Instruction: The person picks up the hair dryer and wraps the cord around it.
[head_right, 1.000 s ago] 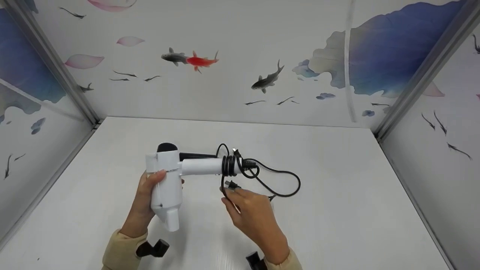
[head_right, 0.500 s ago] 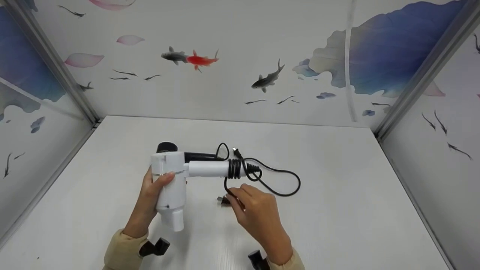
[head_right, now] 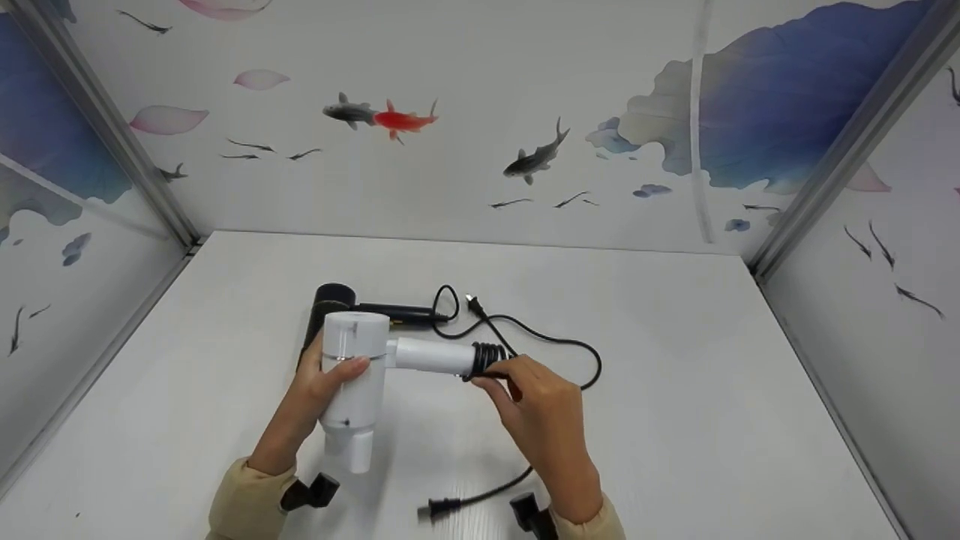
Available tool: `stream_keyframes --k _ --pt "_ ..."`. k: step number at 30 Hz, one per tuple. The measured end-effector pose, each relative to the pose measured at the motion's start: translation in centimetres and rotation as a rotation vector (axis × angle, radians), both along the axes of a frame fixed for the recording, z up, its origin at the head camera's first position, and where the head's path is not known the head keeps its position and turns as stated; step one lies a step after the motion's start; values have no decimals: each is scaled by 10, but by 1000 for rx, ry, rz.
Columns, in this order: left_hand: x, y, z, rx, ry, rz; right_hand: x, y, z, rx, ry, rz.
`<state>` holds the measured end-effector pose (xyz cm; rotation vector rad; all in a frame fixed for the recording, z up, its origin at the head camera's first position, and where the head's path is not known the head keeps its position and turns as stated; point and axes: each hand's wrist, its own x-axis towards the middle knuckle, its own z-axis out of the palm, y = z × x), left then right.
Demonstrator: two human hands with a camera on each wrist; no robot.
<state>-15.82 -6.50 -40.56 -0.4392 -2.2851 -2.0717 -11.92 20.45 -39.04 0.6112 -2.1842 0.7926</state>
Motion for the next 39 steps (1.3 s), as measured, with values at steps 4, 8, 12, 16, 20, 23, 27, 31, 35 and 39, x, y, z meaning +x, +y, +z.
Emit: stream_keyframes --k 4,8,12,16,20,23,27,31,35,39 --pt "0 -1 0 -26 16 -26 -1 2 0 22 -4 -101" --pt "0 -1 0 -45 29 -47 -2 2 0 47 6 -201" --pt "0 -2 0 -58 28 -54 -4 2 -2 34 33 -237" --pt "0 -3 0 -63 22 -58 -7 1 -2 20 51 -220" --pt "0 -4 1 -74 13 -65 -9 1 -2 11 24 -178" --pt "0 -5 2 -76 -2 -77 -8 1 -3 -1 -7 -146" --pt "1 -8 5 -71 -19 -103 -7 1 -2 -11 -17 -131" --pt "0 -11 7 -49 -28 -152 -6 3 0 -20 -4 -124" --pt "0 -15 9 -34 -37 -201 -6 6 1 -13 -6 -116" --pt "3 -16 10 -35 -52 -247 -6 11 0 -19 4 -142"
